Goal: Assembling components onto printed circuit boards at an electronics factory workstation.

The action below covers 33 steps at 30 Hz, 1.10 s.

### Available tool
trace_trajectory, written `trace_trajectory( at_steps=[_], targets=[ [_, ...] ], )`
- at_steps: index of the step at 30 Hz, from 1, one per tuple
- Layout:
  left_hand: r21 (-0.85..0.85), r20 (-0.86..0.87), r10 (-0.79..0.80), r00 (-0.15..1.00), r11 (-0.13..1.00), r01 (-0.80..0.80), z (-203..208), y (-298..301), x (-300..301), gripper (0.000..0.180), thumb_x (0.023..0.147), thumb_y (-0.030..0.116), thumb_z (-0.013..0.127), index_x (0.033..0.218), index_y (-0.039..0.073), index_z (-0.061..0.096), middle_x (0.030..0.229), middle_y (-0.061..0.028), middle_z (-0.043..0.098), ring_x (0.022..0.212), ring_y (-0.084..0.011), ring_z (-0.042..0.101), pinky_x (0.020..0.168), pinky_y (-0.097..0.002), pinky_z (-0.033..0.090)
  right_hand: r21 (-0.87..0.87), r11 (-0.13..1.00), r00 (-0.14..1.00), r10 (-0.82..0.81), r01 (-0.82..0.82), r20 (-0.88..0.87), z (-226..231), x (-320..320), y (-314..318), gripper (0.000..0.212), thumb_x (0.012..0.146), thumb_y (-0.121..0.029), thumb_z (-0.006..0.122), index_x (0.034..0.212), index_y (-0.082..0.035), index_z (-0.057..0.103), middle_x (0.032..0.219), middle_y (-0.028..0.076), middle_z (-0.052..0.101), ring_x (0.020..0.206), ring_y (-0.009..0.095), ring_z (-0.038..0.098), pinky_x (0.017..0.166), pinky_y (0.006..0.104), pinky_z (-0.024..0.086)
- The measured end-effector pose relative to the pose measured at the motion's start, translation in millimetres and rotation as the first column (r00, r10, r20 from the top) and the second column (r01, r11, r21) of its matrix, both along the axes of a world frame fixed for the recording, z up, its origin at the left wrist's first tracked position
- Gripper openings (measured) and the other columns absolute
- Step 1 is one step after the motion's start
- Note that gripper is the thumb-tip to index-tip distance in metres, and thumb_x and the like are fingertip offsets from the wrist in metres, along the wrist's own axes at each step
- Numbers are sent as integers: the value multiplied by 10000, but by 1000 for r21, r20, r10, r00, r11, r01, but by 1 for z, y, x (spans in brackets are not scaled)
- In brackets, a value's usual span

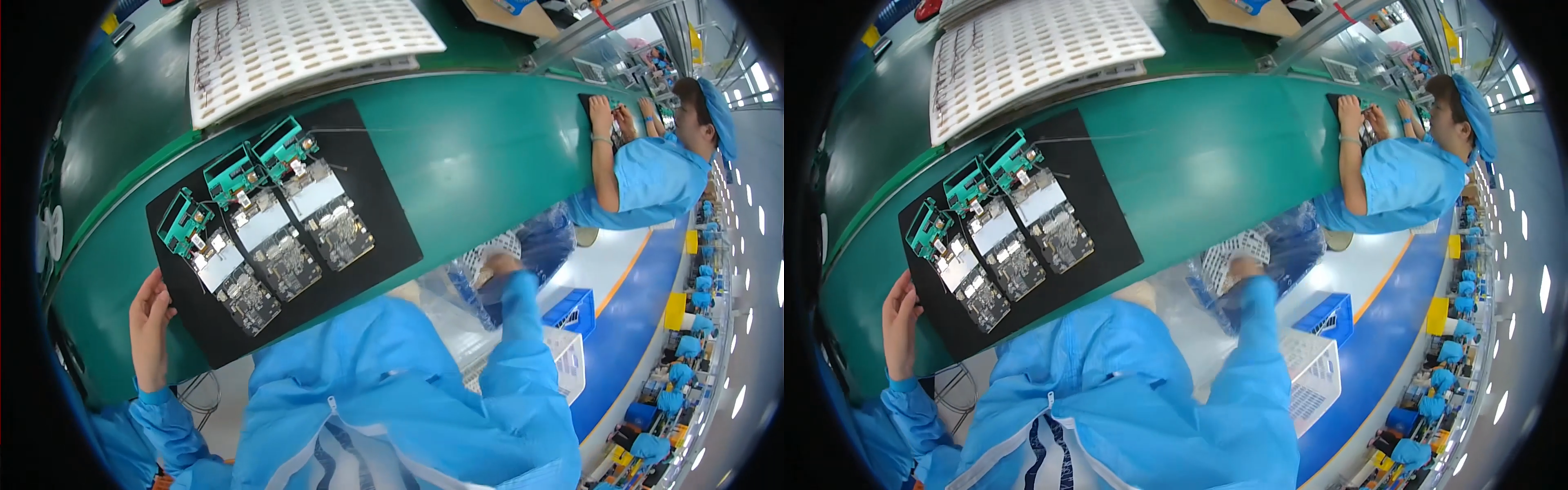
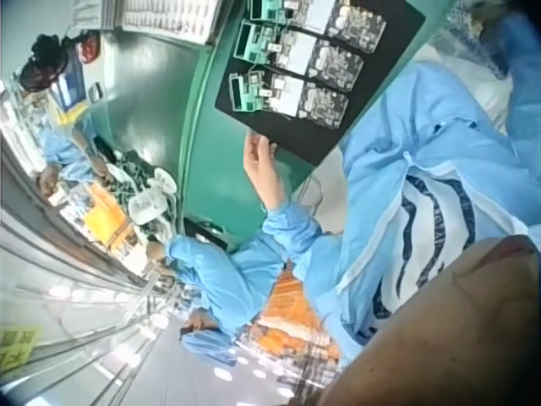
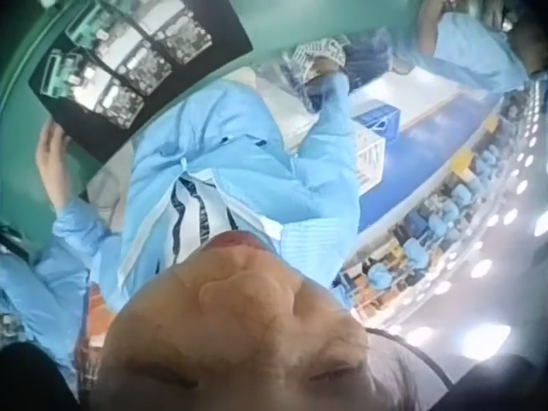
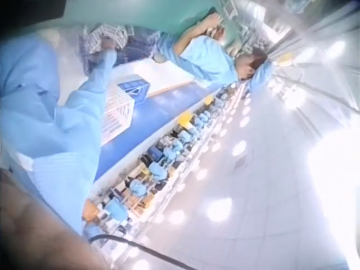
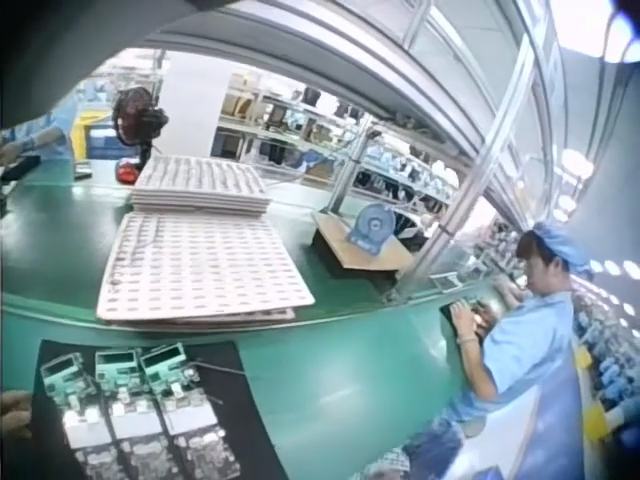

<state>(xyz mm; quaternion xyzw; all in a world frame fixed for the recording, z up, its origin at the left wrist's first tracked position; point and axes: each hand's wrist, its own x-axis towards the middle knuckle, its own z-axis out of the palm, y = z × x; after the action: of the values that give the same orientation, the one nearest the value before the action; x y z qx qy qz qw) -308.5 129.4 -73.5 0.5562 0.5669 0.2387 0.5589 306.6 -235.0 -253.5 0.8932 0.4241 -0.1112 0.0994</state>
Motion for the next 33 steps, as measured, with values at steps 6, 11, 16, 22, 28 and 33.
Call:
trace_trajectory(
  at_steps=[6,11,16,22,28,33],
  targets=[
    [-12,-28,-159,987,987,159,41,-9,47,647,939,91,571,1531,127,312,971,13,482,858,-75,476,720,-206,447,384,679,738,-353,625,-576,-12,-14,49,423,740,-29,645,1162,-53,629,1289,273,554,1178,427,544,956,456,472],
    [-276,75,-297,952,911,306,57,-23,106,752,971,110,512,1573,276,94,916,-28,504,825,-129,527,645,-319,608,606,691,917,-335,394,-214,18,-3,49,643,699,17,677,1318,-69,524,1246,266,563,1129,478,539,880,499,482],
    [-322,317,-413,854,800,507,56,-35,186,830,978,53,507,1566,224,-55,1016,-113,548,903,-197,580,768,-385,608,328,870,924,-383,368,-23,53,-26,51,395,790,-45,602,1180,-92,634,1275,179,576,1193,391,525,933,465,469],
    [-401,483,-358,799,720,566,51,-48,295,817,1005,72,471,1548,185,-129,1226,-222,450,1048,-296,543,916,-431,556,713,611,926,-92,344,-367,113,-37,27,662,647,194,450,1246,-41,608,1346,188,523,1019,327,670,860,368,538],
    [-21,456,-530,715,797,604,-9,-75,400,603,983,33,469,1519,-12,197,1176,-94,451,1047,-208,533,1007,-357,475,624,364,659,37,691,-751,128,-30,-26,665,633,143,530,1279,-13,569,1314,131,564,1233,251,555,955,353,504],
    [191,230,-652,722,758,623,22,-74,411,587,941,135,582,1460,-23,359,1262,-158,467,1170,-252,532,1011,-330,441,602,798,977,-109,-26,186,101,-80,-26,626,664,50,730,1269,-30,590,1173,224,642,1050,353,652,800,403,551]
  ],
)
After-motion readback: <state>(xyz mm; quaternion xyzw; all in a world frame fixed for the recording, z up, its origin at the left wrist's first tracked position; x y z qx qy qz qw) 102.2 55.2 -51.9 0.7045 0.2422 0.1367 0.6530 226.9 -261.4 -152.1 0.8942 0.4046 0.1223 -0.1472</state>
